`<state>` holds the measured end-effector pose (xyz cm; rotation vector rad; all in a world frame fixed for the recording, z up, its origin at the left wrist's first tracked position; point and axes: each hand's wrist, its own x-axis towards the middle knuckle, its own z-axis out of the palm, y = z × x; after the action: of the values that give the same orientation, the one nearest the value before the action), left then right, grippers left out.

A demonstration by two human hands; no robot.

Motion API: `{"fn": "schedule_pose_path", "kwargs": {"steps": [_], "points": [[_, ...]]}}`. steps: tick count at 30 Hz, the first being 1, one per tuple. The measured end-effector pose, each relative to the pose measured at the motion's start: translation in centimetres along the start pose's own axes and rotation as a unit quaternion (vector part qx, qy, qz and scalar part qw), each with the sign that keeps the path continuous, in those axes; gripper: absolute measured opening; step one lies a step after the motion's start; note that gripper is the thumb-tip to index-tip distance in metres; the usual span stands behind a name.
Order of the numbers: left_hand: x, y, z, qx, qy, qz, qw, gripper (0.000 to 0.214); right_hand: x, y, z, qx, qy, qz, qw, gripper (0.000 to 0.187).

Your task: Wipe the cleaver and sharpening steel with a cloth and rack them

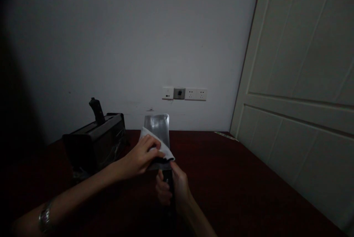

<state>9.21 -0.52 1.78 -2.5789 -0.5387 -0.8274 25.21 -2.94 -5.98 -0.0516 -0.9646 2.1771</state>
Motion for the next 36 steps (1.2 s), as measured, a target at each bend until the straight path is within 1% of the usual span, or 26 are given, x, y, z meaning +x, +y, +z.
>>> {"fn": "schedule_pose_path", "kwargs": {"steps": [1, 3, 8, 10, 11, 14, 19, 22, 24, 27, 31, 33, 36], "points": [[-0.1, 0.1, 0.0, -0.001, -0.007, 0.002, 1.0, 0.021, 0.0, 0.0, 0.0, 0.0, 0.0, 0.0, 1.0, 0.045], [0.2, -0.4, -0.3, -0.003, 0.0, -0.005, 1.0, 0.021, 0.0, -0.1, 0.0, 0.003, 0.0, 0.006, 1.0, 0.046], [2.1, -4.0, -1.1, 0.03, 0.064, -0.064, 0.995, 0.017, 0.1, -0.2, 0.3, 0.015, 0.009, 0.025, 1.0, 0.05], [2.7, -4.7, -1.2, 0.039, 0.077, -0.084, 0.993, 0.018, 0.1, -0.3, 0.4, 0.014, 0.014, 0.026, 0.999, 0.05], [2.8, -4.7, -1.1, 0.04, 0.078, -0.09, 0.992, 0.018, 0.1, -0.4, 0.4, 0.014, 0.014, 0.025, 1.0, 0.05], [2.6, -3.4, -0.6, 0.046, 0.053, -0.073, 0.995, 0.019, -0.1, -0.8, 0.3, 0.02, 0.007, 0.012, 1.0, 0.049], [1.2, 0.3, 0.1, 0.028, -0.042, 0.013, 0.999, 0.023, -0.2, -1.2, 0.0, 0.025, -0.005, -0.015, 1.0, 0.048], [0.6, 1.3, -0.1, -0.006, -0.079, 0.042, 0.996, 0.027, -0.2, -1.2, 0.2, 0.026, -0.005, -0.014, 1.0, 0.052], [0.5, 1.2, -0.4, -0.024, -0.082, 0.049, 0.995, 0.03, -0.3, -1.2, 0.3, 0.029, -0.004, -0.006, 1.0, 0.053], [0.5, 0.3, -0.7, -0.035, -0.075, 0.058, 0.995, 0.034, -0.3, -1.1, 0.5, 0.029, 0.007, -0.001, 1.0, 0.052], [0.6, -0.7, -0.8, -0.034, -0.057, 0.074, 0.995, 0.031, -0.1, -1.2, 0.6, 0.023, 0.015, 0.003, 1.0, 0.049], [0.7, -0.7, -0.8, -0.04, -0.034, 0.08, 0.995, 0.031, -0.1, -1.2, 0.5, 0.018, 0.015, 0.004, 1.0, 0.049], [0.8, -0.1, -0.4, -0.049, -0.003, 0.09, 0.995, 0.029, -0.1, -1.2, 0.5, 0.013, 0.02, 0.008, 1.0, 0.052]]}}
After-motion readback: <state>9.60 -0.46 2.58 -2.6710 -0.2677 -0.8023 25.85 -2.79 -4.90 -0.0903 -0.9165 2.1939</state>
